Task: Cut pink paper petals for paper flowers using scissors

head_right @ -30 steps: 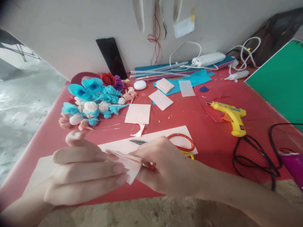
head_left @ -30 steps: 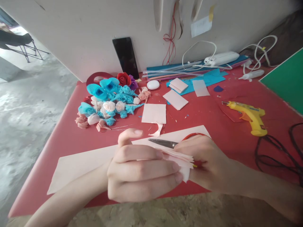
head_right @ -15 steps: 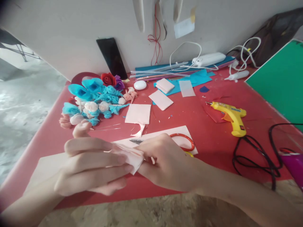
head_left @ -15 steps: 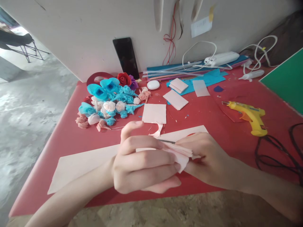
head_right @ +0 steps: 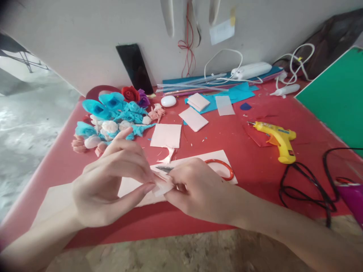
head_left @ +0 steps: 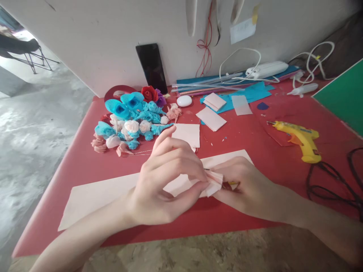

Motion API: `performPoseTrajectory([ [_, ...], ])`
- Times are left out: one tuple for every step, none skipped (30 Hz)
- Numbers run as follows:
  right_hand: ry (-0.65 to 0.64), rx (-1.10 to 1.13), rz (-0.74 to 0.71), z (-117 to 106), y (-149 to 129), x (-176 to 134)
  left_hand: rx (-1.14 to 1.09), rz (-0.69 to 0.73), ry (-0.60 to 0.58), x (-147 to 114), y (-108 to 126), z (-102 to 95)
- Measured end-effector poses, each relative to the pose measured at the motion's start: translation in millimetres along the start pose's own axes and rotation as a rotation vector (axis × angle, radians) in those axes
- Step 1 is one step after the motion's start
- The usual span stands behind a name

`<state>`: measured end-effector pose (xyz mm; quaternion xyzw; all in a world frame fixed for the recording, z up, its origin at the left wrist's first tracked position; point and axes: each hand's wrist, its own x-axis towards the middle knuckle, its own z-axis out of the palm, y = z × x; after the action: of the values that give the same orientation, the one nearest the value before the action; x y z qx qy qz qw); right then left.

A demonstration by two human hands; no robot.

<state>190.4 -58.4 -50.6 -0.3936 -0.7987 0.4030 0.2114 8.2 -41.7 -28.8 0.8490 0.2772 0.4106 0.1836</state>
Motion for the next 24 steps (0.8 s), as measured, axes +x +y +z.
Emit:
performPoseTrajectory([
  [-0.008,-0.012,0.006,-0.2,-0.1,0.4,0.0,-0.014,-0.009,0.8,0.8,-0.4],
  [-0.013,-0.024,0.012,-0.3,-0.1,0.6,0.0,-0.025,-0.016,1.6,1.6,-1.0],
  [-0.018,-0.032,0.018,-0.4,-0.2,0.6,-0.001,-0.03,-0.025,2.3,2.2,-1.5],
  [-0.026,-0.034,0.022,-0.5,-0.2,0.5,0.003,-0.036,-0.036,2.9,2.7,-1.9],
  [-0.034,-0.03,0.028,-0.6,-0.1,0.2,0.012,-0.04,-0.044,3.2,3.0,-2.3],
  [-0.042,-0.021,0.029,-0.8,0.0,-0.1,0.023,-0.04,-0.05,3.4,3.1,-2.5],
  [-0.052,-0.008,0.028,-1.0,0.1,-0.4,0.034,-0.036,-0.056,3.6,3.1,-2.8],
  [-0.061,0.002,0.027,-1.2,0.3,-0.6,0.044,-0.031,-0.061,3.7,3.0,-3.0],
  [-0.072,0.014,0.023,-1.4,0.5,-0.9,0.053,-0.024,-0.065,3.8,2.7,-3.1],
  [-0.081,0.023,0.021,-1.6,0.7,-1.2,0.059,-0.015,-0.068,4.0,2.2,-3.3],
  [-0.092,0.032,0.022,-1.8,0.8,-1.6,0.062,-0.003,-0.07,4.1,1.7,-3.5],
  [-0.104,0.041,0.029,-1.9,0.9,-2.0,0.066,0.01,-0.071,4.1,1.1,-3.6],
  [-0.113,0.048,0.038,-2.1,0.9,-2.5,0.07,0.023,-0.068,4.1,0.5,-3.7],
  [-0.123,0.055,0.047,-2.2,0.8,-3.0,0.074,0.036,-0.061,3.9,-0.1,-3.8],
  [-0.133,0.061,0.056,-2.3,0.6,-3.4,0.078,0.048,-0.054,3.7,-0.7,-3.7],
  [-0.139,0.063,0.062,-2.3,0.5,-3.8,0.082,0.056,-0.044,3.4,-1.1,-3.6],
  [-0.141,0.066,0.064,-2.4,0.3,-3.9,0.085,0.06,-0.036,3.0,-1.5,-3.4],
  [-0.14,0.067,0.063,-2.3,0.3,-4.0,0.087,0.063,-0.032,2.6,-1.8,-3.2],
  [-0.141,0.068,0.062,-2.3,0.3,-3.9,0.089,0.062,-0.031,2.3,-1.9,-3.0],
  [-0.142,0.068,0.062,-2.2,0.4,-3.7,0.091,0.061,-0.031,2.0,-2.0,-2.8],
  [-0.14,0.069,0.061,-2.1,0.6,-3.6,0.093,0.06,-0.032,1.8,-2.0,-2.7],
  [-0.14,0.071,0.062,-2.0,0.9,-3.6,0.094,0.061,-0.031,1.7,-1.9,-2.7],
  [-0.135,0.07,0.063,-1.9,1.1,-3.7,0.093,0.06,-0.03,1.7,-1.7,-2.7],
  [-0.127,0.064,0.063,-1.9,1.4,-4.0,0.089,0.06,-0.028,1.8,-1.4,-2.8],
])
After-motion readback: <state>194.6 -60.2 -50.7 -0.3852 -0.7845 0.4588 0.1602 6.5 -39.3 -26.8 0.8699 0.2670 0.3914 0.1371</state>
